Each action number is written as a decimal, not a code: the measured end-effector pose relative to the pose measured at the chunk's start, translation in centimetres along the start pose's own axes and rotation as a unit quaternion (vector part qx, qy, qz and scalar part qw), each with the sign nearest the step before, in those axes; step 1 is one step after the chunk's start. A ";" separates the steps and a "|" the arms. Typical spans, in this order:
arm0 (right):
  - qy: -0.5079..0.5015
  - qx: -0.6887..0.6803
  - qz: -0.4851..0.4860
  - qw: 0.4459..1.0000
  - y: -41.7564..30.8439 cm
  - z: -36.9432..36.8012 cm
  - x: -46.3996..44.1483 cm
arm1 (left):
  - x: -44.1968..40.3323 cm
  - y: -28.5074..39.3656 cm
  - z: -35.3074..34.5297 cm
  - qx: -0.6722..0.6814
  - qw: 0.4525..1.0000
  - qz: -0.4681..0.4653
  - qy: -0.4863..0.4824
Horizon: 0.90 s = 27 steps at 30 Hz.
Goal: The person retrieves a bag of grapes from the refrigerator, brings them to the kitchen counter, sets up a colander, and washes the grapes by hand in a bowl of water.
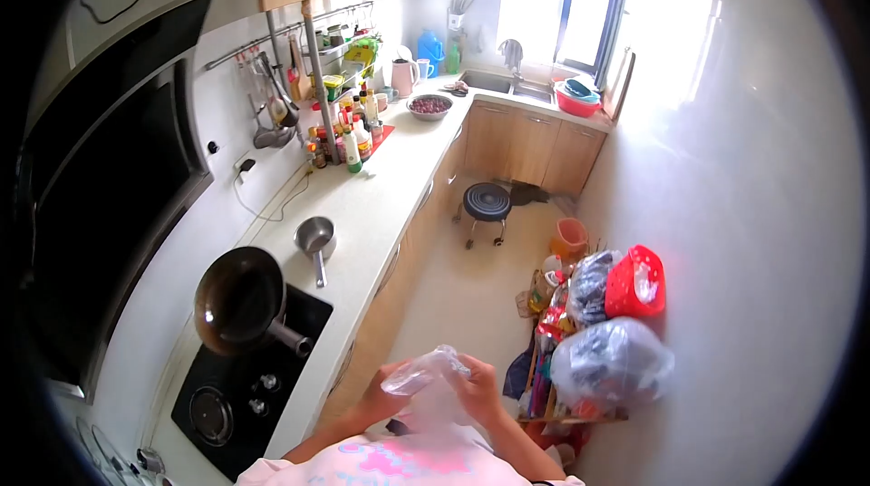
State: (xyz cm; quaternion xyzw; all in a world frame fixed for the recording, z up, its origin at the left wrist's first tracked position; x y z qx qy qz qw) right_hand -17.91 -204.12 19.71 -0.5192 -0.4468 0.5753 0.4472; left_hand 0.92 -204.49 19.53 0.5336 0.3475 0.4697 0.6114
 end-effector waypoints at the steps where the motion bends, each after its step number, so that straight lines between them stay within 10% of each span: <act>1: 0.032 -0.010 0.031 0.999 0.4 0.7 -2.8 | -2.7 -0.1 0.2 0.004 1.000 0.023 0.006; 13: 0.091 -0.144 -0.007 0.985 6.7 11.0 -32.9 | -31.1 4.9 7.1 0.181 0.965 0.017 0.191; 27: 0.038 -0.241 -0.043 0.969 15.0 19.8 -67.2 | -66.1 4.8 14.3 0.202 0.970 -0.006 0.139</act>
Point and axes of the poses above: each hand's wrist, its own x-axis away from the middle knuckle, its own z-axis out of the back of the hand, y = z × x, the point moved 4 cm from there along -x, towards the middle knuckle, and after that the axes turned 8 degrees about z, right-handed, at the moved point
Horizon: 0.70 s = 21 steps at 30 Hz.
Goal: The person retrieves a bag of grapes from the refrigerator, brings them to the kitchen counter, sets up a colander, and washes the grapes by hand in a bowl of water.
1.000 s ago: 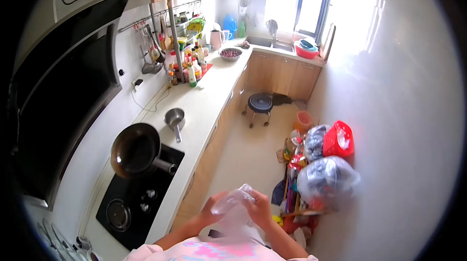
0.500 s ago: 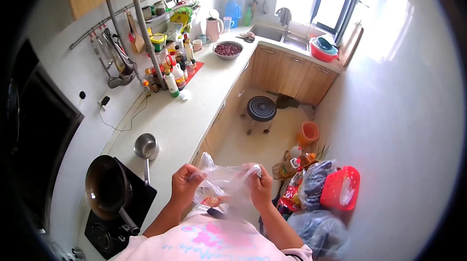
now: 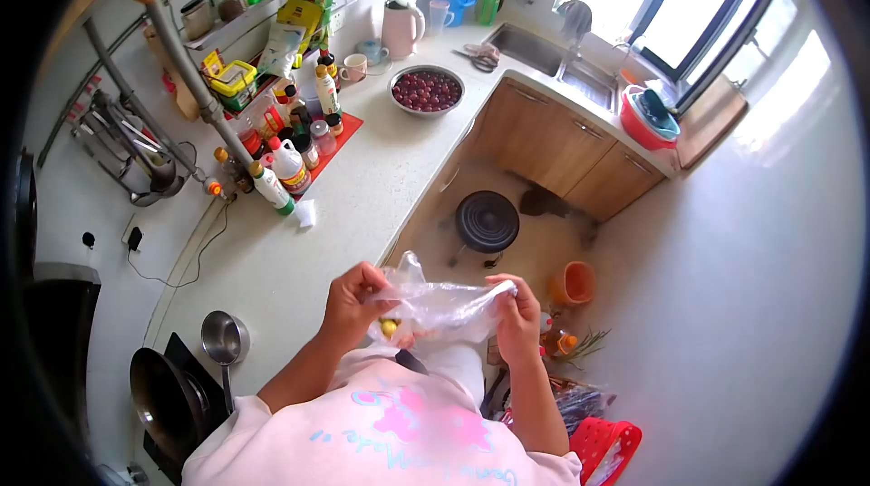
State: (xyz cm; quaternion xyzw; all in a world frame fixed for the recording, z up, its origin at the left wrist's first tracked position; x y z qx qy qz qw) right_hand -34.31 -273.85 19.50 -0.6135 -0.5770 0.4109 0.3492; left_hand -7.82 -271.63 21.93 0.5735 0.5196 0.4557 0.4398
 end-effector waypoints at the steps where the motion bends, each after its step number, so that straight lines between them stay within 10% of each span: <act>1: 0.000 -0.029 -0.010 1.000 0.3 0.2 -1.5 | -2.0 0.5 -0.3 0.045 0.999 0.028 0.005; 7: -0.043 -0.144 -0.067 0.986 2.1 0.2 -15.8 | -14.3 2.7 1.1 0.100 0.993 0.009 0.058; 21: -0.476 0.178 0.029 0.861 7.3 -7.0 -45.3 | -29.2 4.9 6.2 0.055 0.875 -0.057 0.478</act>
Point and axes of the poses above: each hand's wrist, its own x-axis away from the middle knuckle, its own z-axis out of the back of the hand, y = z × x, the point moved 4 cm from there along -x, towards the middle knuckle, and after that the axes turned 8 degrees about z, right-handed, at the moved point
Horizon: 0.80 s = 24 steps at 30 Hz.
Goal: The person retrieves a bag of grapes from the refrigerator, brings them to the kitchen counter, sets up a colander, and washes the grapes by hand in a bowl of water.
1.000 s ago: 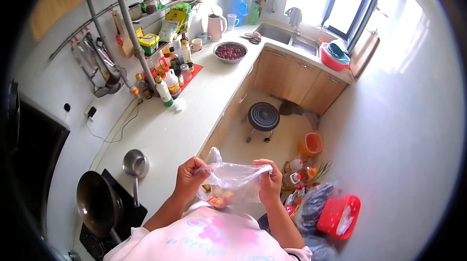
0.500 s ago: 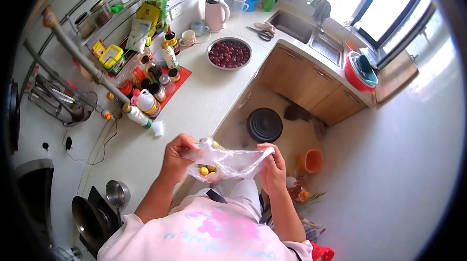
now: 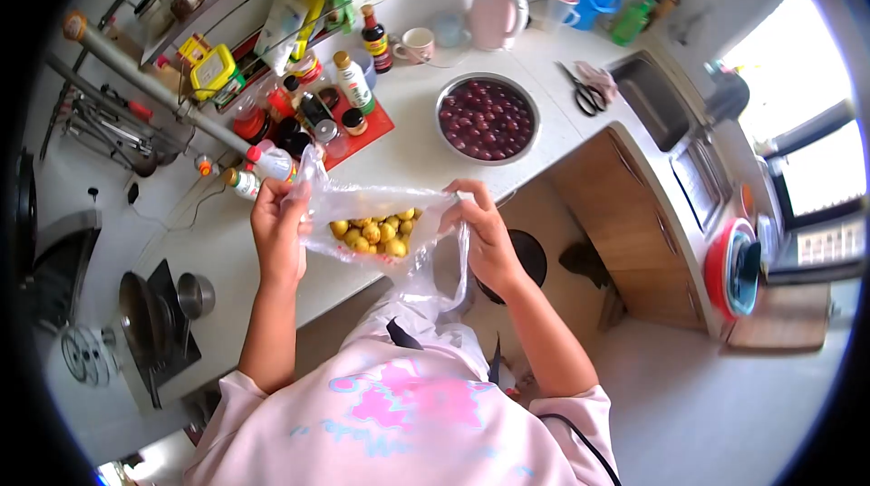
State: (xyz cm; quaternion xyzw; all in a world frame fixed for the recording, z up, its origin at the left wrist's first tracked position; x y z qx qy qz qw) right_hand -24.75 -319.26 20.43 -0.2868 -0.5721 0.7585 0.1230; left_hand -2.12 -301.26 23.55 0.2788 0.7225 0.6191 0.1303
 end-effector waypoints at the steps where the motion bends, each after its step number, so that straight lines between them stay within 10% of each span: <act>1: -0.024 0.042 0.015 0.999 0.3 0.3 -1.7 | -0.9 -0.4 -0.3 -0.014 1.000 -0.006 0.021; 11: -0.158 0.113 -0.029 0.981 6.3 2.7 -10.4 | -8.1 -7.9 0.9 -0.099 0.983 -0.080 0.133; 14: -0.225 0.152 0.125 0.954 4.9 1.9 -13.7 | -8.8 -8.4 0.8 -0.097 0.980 -0.077 0.154; 20: -0.395 -0.069 0.014 0.916 5.4 -3.7 -14.4 | -9.7 -8.2 1.4 -0.125 0.974 -0.074 0.171; 24: -0.473 0.091 0.007 0.877 5.1 -4.9 -15.9 | -10.3 -6.8 2.0 -0.180 0.966 -0.039 0.182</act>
Point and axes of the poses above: each hand's wrist, its own x-axis away from the middle knuckle, its own z-axis out of the back of the hand, y = z × x, the point moved 4 cm from there along -x, towards the middle knuckle, and after that the axes turned 8 degrees about z, right-handed, at the moved point
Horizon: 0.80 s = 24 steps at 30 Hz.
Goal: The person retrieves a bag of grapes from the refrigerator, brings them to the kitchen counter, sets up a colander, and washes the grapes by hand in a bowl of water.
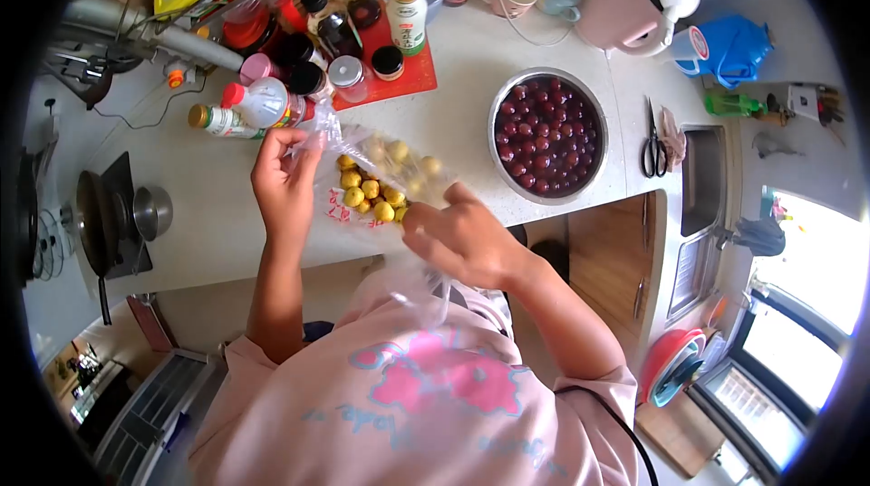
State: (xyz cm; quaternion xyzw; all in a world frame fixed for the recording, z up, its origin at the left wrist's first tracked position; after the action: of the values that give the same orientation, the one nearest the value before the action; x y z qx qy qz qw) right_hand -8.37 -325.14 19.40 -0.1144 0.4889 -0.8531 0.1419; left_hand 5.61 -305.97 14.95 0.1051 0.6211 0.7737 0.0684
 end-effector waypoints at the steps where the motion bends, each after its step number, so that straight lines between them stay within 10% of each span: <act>1: 0.001 0.093 -0.005 0.996 0.6 -0.3 -0.5 | -0.3 -0.1 0.0 -0.006 1.000 0.001 -0.001; 9: -0.220 0.370 -0.187 0.883 3.5 -1.4 -1.1 | 0.5 -0.2 -0.5 -0.073 0.997 -0.009 0.005; 13: -0.305 0.242 -0.027 0.921 4.2 -4.5 1.0 | 1.2 -1.5 0.0 -0.003 0.997 0.037 0.073; 20: 0.150 0.036 0.130 0.979 5.9 1.1 8.8 | 5.2 -0.9 -0.4 0.018 0.988 0.050 0.143; 24: 0.054 0.011 0.059 0.997 14.0 -0.5 22.0 | 15.5 -10.3 1.6 -0.064 0.879 0.091 0.464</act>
State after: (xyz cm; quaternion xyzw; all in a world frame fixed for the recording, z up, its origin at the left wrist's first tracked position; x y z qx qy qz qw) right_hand -27.20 -339.28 8.30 -0.0376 0.4920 -0.8536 0.1672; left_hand -9.27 -298.52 6.40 -0.2149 0.5187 0.7744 -0.2918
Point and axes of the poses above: each hand's wrist, its own x-axis away from the middle knuckle, its own z-axis out of the back of the hand, y = z × x, the point moved 4 cm from there along -x, towards the middle knuckle, and after that the axes turned 8 degrees about z, right-handed, at the moved point
